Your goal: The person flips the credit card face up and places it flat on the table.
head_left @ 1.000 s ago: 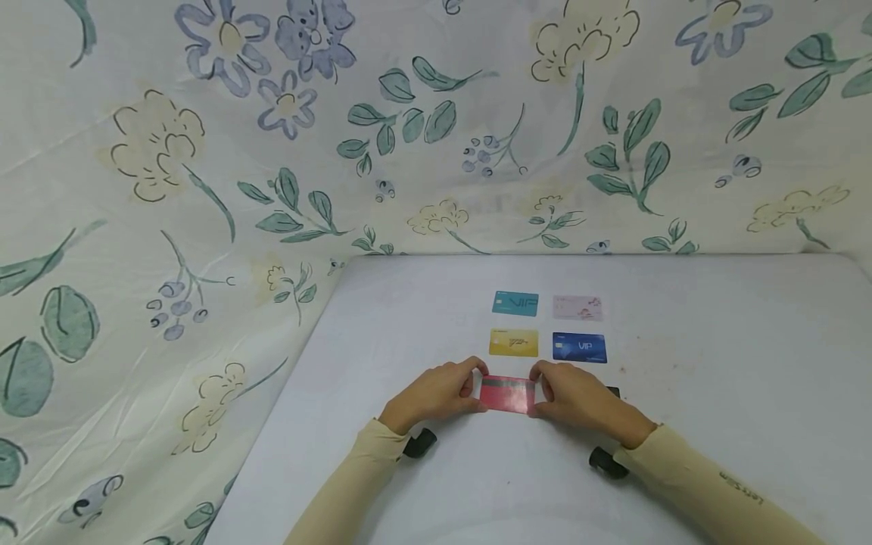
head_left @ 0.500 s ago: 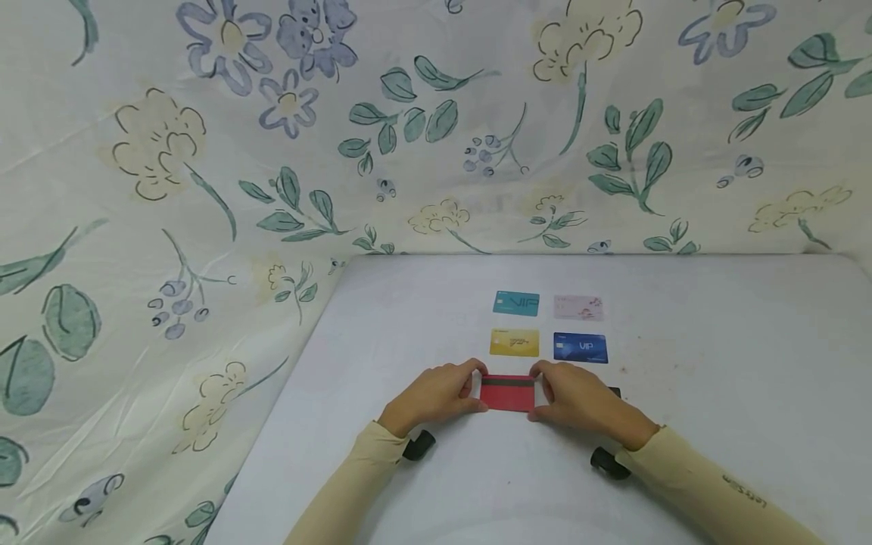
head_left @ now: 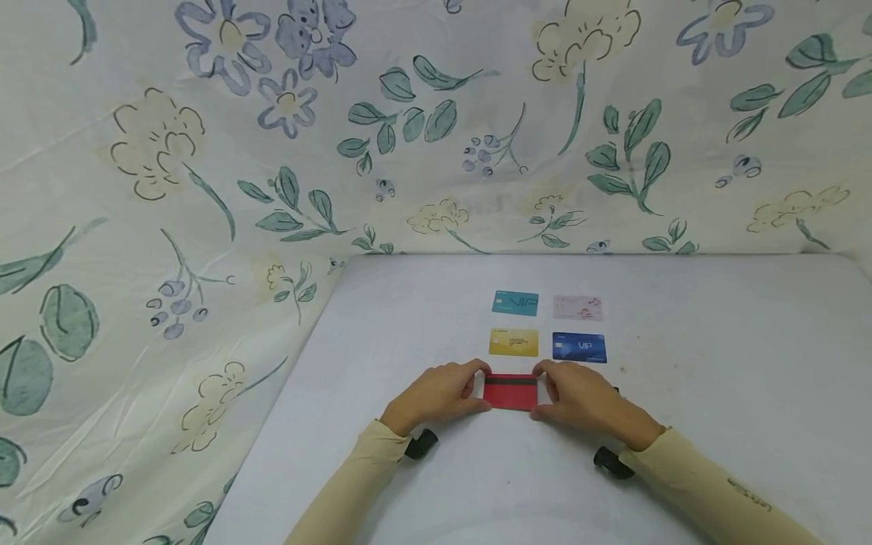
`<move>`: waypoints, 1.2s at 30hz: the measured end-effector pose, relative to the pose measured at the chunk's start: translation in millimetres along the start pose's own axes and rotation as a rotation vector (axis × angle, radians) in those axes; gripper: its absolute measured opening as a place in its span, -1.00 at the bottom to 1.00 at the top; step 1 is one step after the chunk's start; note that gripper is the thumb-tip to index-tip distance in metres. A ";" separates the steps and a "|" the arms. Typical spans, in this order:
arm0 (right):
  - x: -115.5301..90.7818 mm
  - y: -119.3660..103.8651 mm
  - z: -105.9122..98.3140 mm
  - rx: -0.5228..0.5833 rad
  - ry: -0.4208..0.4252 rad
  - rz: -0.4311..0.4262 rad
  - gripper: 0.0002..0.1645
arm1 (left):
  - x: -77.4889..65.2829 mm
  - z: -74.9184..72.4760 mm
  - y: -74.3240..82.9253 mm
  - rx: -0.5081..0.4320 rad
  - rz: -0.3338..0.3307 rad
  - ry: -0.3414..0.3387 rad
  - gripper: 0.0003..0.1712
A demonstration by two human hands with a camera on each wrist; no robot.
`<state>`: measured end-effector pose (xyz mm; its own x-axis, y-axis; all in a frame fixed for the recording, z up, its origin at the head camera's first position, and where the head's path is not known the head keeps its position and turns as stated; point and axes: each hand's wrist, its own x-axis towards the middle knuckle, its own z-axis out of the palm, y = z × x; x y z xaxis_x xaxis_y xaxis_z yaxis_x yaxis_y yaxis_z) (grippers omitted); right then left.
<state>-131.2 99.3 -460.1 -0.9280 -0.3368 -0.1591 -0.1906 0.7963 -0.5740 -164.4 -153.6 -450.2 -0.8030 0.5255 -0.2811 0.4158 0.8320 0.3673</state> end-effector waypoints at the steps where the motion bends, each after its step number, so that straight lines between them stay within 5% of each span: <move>1: -0.2 0.4 -0.3 -0.001 0.001 -0.002 -0.26 | 0.3 -0.3 0.7 0.003 -0.001 -0.002 -0.38; 36: -8.5 -2.0 -20.8 0.011 0.025 -0.066 -0.25 | 14.8 -7.8 29.2 0.032 0.151 0.041 -0.25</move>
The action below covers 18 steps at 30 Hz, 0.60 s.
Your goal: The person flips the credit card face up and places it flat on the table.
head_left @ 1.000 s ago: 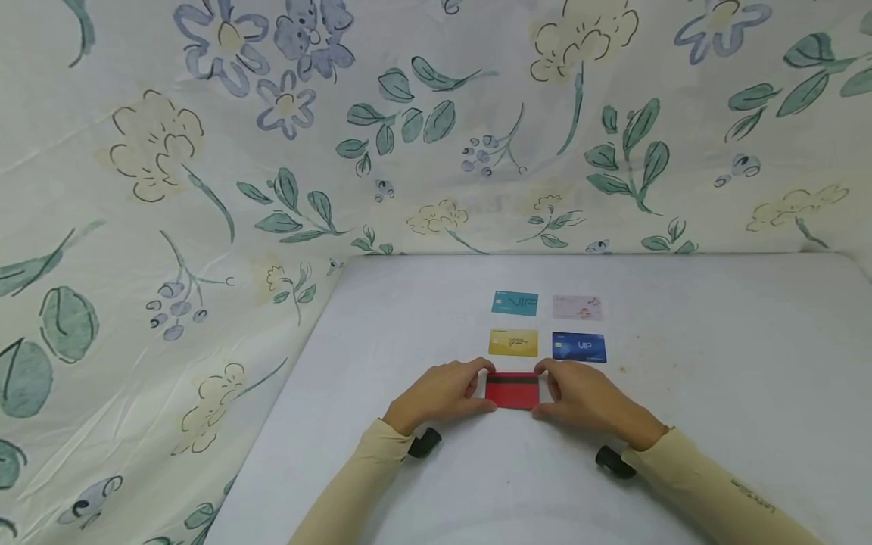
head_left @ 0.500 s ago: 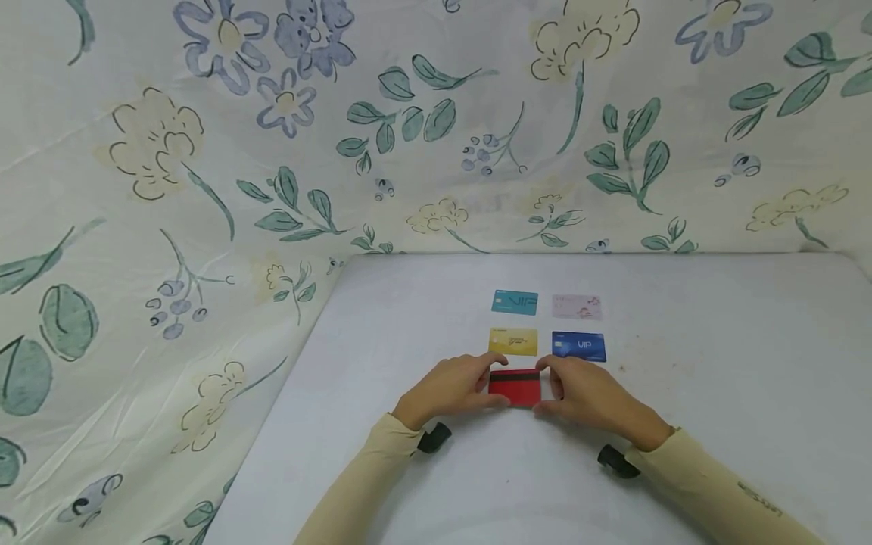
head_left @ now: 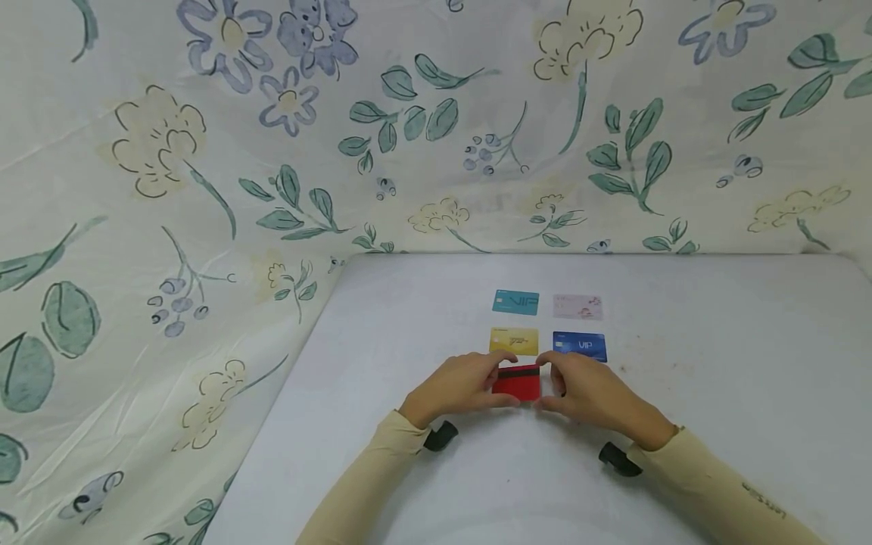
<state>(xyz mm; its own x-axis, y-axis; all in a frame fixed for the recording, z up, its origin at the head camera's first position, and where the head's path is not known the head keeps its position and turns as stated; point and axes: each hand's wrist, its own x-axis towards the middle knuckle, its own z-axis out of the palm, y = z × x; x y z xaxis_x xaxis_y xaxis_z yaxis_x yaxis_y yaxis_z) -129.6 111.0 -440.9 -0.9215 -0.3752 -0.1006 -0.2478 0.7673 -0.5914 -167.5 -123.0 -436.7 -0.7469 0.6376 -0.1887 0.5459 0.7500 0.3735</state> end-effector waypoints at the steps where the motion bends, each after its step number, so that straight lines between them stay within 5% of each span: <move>1: 0.0 0.3 0.1 0.000 0.002 -0.003 -0.25 | 0.3 -0.1 0.7 0.003 0.002 0.001 -0.24; 18: -1.3 -1.0 -3.1 -0.007 0.028 -0.047 -0.24 | 6.7 0.5 9.6 0.024 0.014 -0.007 -0.19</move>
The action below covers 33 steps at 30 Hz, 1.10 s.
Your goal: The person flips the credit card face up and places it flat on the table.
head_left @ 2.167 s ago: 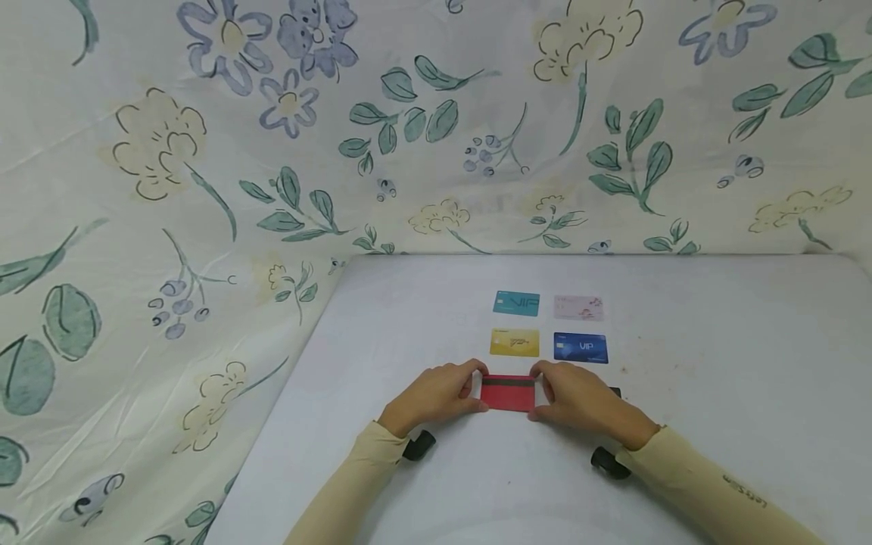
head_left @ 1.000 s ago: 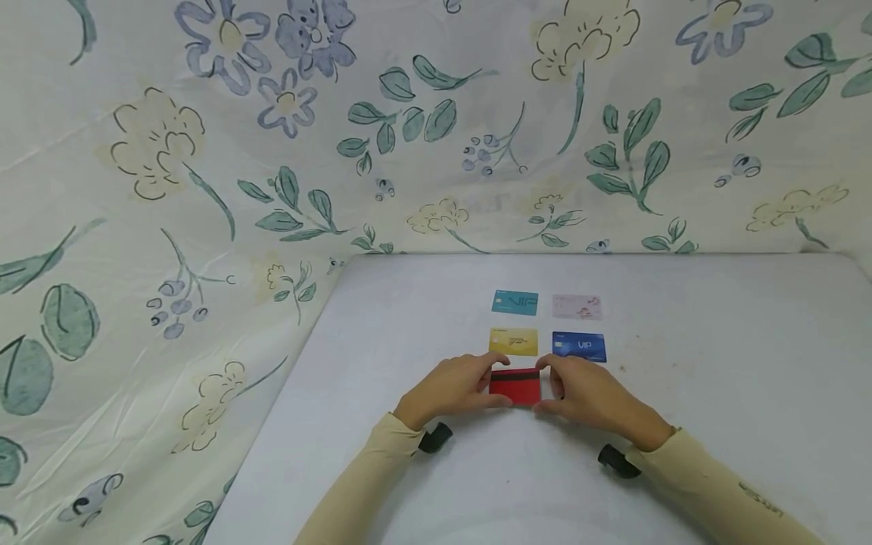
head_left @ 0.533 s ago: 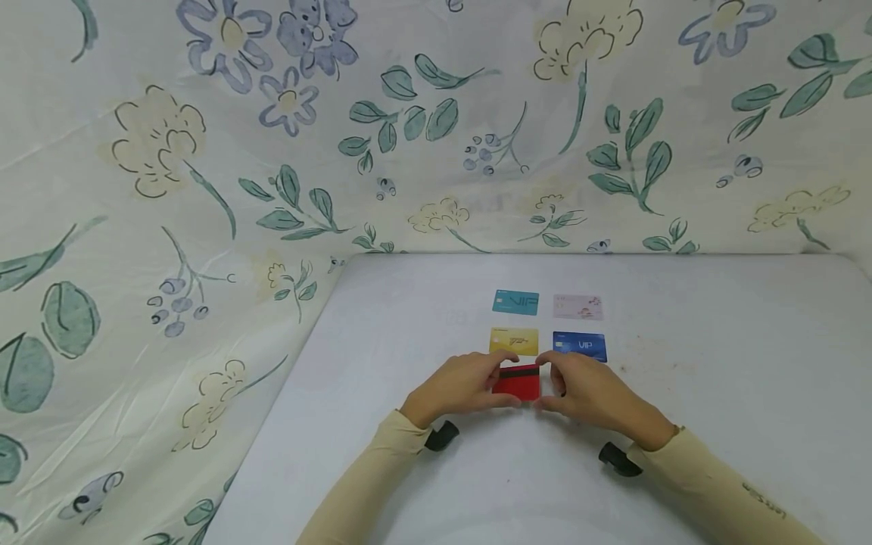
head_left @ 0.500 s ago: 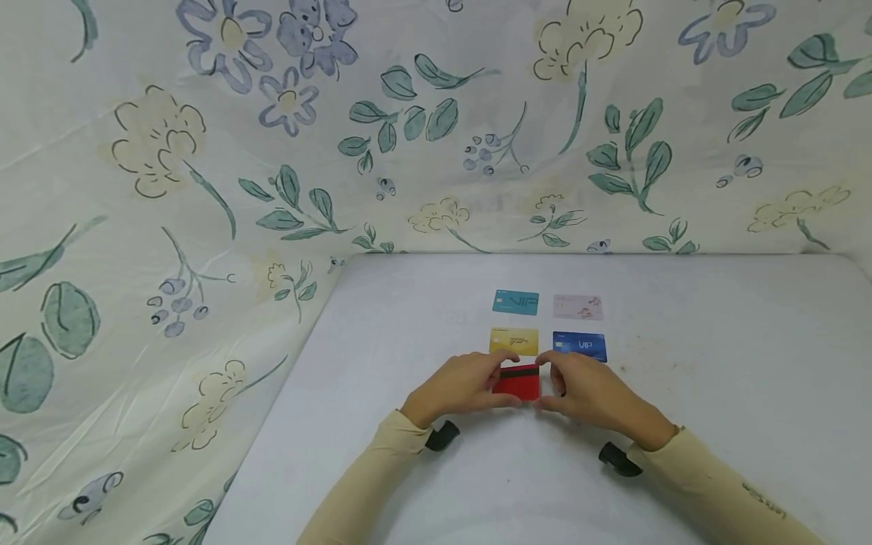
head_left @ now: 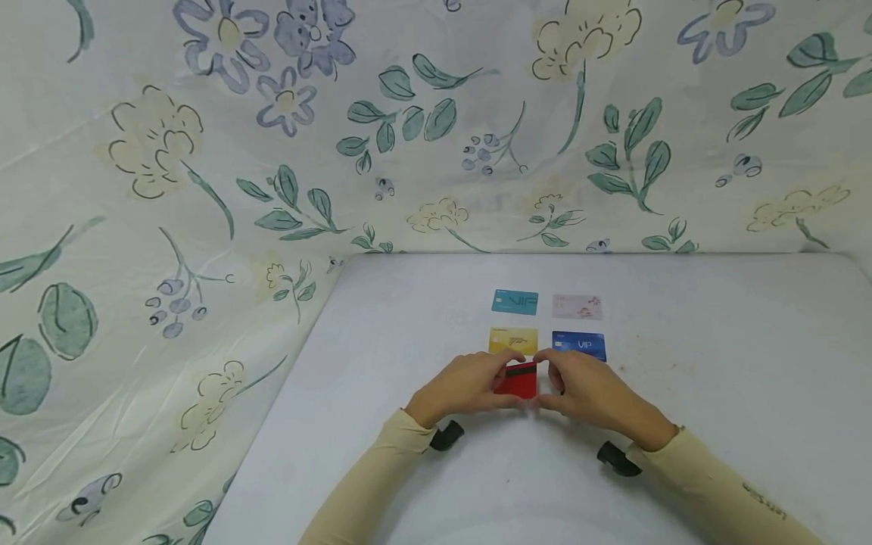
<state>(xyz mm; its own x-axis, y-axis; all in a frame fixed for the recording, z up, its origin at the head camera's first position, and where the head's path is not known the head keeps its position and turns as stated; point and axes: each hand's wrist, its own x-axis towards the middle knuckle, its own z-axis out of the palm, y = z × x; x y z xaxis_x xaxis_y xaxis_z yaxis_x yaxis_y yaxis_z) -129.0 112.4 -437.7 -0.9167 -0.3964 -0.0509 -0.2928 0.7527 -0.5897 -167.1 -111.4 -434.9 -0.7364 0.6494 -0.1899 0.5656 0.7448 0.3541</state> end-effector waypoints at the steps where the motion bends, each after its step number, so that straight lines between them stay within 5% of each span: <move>1: 0.1 -0.1 0.0 -0.003 0.002 -0.002 -0.24 | 0.3 0.2 0.1 -0.003 -0.001 -0.001 -0.19; 33: 0.0 -1.1 -1.4 -0.010 0.013 0.000 -0.14 | 4.4 -1.2 5.0 0.011 0.019 0.012 -0.19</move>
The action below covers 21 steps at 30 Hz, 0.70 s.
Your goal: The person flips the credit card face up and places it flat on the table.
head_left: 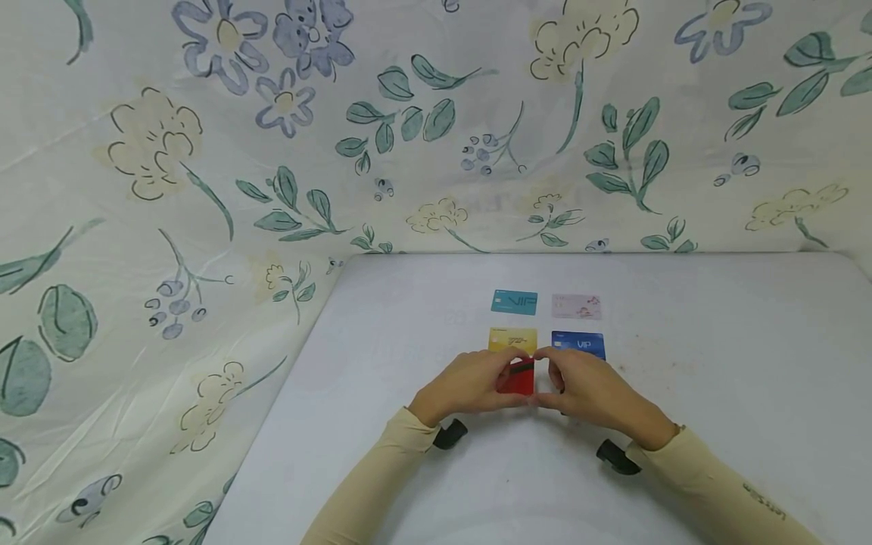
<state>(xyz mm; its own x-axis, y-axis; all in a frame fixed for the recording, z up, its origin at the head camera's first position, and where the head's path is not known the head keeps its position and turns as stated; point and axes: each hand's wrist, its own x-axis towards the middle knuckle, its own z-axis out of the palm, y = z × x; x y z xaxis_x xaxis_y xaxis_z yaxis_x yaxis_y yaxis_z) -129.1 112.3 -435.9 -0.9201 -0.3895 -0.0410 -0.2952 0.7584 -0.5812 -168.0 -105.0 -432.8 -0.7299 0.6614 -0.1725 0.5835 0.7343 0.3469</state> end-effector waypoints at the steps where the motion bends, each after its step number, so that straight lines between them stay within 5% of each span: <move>1: 0.0 0.3 0.1 0.001 -0.002 0.002 -0.13 | 0.0 -0.3 -0.2 -0.003 0.001 0.000 -0.18; 21: 2.2 1.8 3.9 0.034 -0.034 0.025 -0.13 | -4.9 -8.0 0.2 -0.014 0.000 0.012 -0.25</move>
<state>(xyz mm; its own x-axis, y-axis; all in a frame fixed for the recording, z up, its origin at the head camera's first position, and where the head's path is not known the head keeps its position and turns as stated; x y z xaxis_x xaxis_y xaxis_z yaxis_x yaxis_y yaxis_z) -130.7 110.8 -440.2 -0.9176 -0.3886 -0.0832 -0.2627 0.7502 -0.6068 -167.1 -109.4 -424.5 -0.7340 0.6598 -0.1610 0.5787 0.7317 0.3601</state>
